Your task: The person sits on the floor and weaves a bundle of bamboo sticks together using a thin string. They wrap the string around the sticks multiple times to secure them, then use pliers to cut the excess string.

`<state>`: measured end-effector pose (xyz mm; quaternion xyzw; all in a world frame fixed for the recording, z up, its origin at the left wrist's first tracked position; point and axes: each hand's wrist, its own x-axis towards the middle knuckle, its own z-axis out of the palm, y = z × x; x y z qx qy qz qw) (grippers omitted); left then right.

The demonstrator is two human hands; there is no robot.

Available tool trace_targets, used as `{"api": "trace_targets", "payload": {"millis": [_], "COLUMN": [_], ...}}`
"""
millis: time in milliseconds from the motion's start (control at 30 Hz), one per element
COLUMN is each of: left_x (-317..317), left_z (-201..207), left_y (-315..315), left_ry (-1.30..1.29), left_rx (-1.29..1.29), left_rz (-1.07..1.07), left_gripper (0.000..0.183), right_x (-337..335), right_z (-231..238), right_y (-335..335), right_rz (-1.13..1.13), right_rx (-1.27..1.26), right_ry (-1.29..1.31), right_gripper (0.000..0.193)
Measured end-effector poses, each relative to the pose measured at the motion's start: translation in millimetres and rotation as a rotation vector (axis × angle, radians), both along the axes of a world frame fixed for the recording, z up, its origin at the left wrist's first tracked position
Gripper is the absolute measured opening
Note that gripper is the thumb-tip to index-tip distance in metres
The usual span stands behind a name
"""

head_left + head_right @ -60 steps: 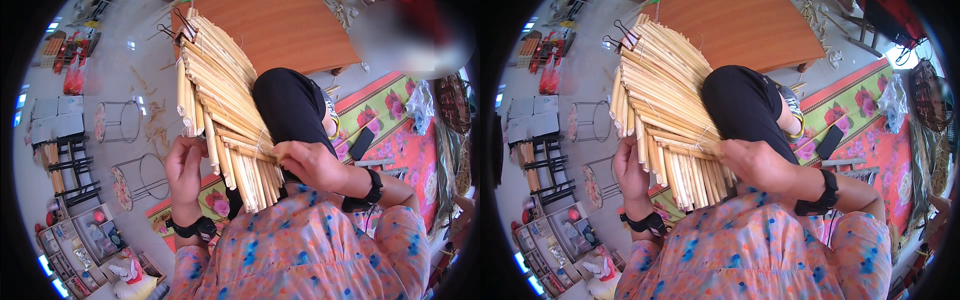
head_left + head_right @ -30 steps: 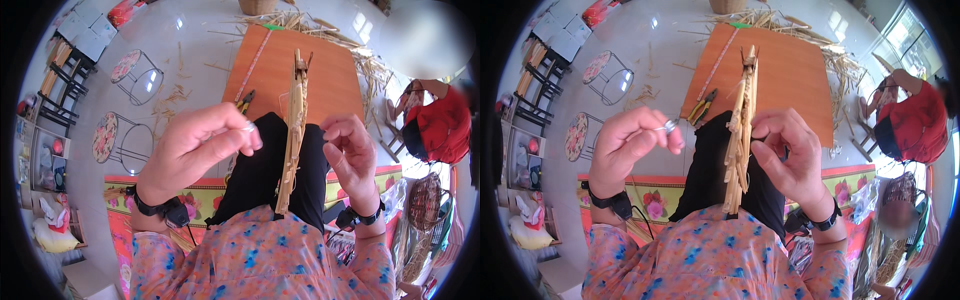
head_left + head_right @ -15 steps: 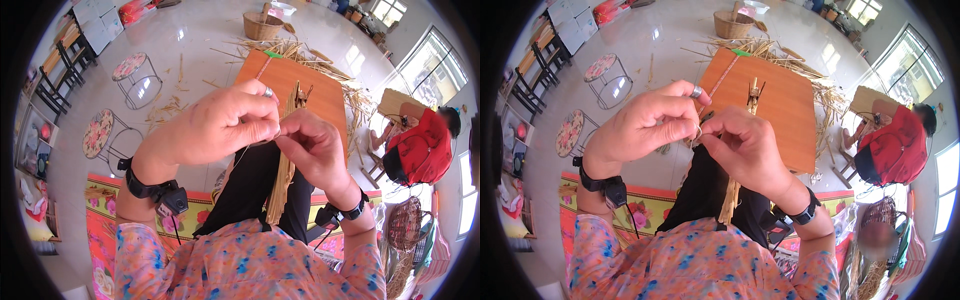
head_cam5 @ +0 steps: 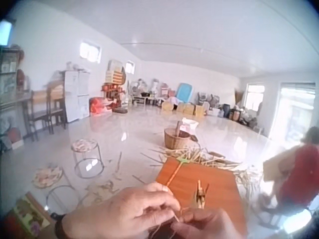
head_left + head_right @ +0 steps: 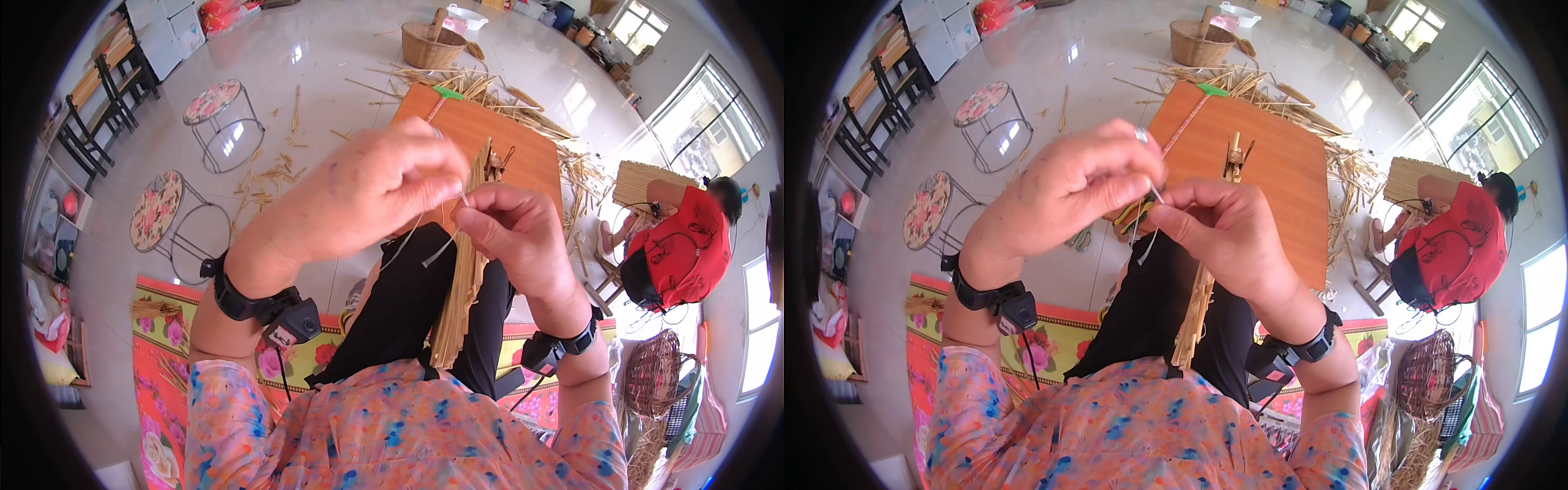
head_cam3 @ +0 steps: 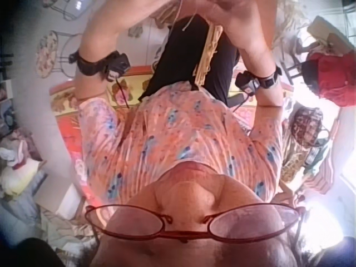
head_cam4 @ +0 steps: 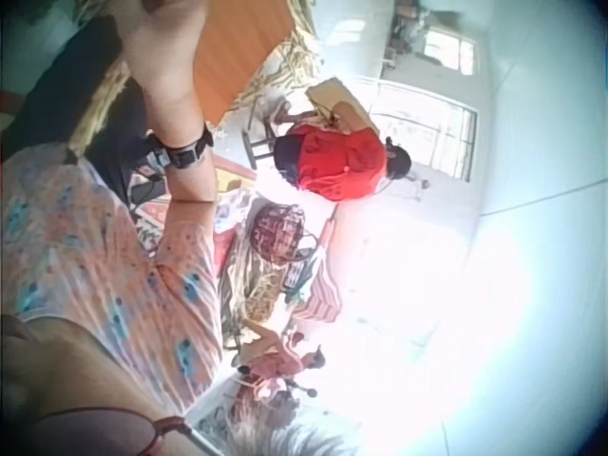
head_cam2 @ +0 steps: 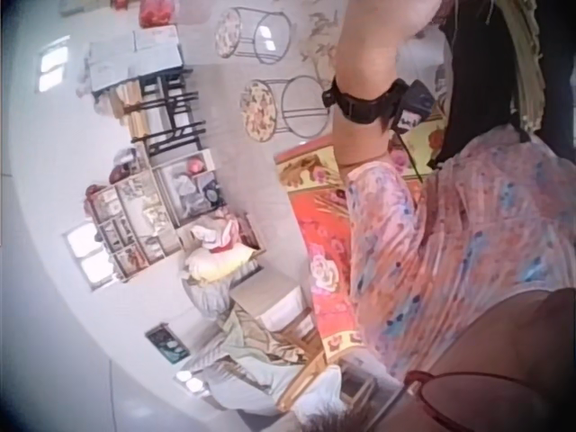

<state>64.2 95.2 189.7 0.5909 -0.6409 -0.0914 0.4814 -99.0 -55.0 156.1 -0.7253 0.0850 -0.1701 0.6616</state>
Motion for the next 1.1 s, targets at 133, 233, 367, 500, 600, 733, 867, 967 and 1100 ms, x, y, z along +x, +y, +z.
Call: {"api": "trace_targets", "payload": {"millis": [133, 233, 367, 500, 600, 733, 867, 967, 1100], "left_x": [-29, 0, -21, -21, -22, -27, -30, -29, -24], "left_z": [-15, -43, -70, -76, -89, -99, -100, -102, -107], "left_y": [-15, 20, 17, 15, 13, 9, 9, 12, 15], "left_ry": [-0.153, 0.191, 0.716, 0.647, 0.692, 0.757, 0.792, 0.861, 0.802], "left_rx": [-0.209, -0.012, 0.146, 0.251, 0.286, 0.253, 0.205, 0.180, -0.059], "left_rz": [0.510, 0.033, -0.215, -0.196, -0.171, -0.169, -0.166, -0.148, -0.163], "left_gripper": [0.019, 0.022, 0.018, 0.017, 0.017, 0.011, 0.005, 0.007, 0.008], "right_x": [-4, -1, 1, 2, 3, 3, 1, -1, -4], "right_z": [-2, -1, -4, -8, -9, -10, -12, -13, -15], "right_y": [-8, -4, -5, -4, -2, -2, -4, -6, -8], "right_rz": [-0.030, -0.051, -0.062, -0.054, -0.082, -0.124, -0.139, -0.162, -0.195], "right_rx": [0.129, 0.156, 0.185, 0.212, 0.203, 0.192, 0.194, 0.174, 0.091], "right_ry": [0.005, -0.026, -0.026, -0.030, -0.019, -0.012, -0.030, -0.036, -0.045], "right_gripper": [0.016, 0.017, 0.016, 0.016, 0.016, 0.017, 0.017, 0.015, 0.014]}}
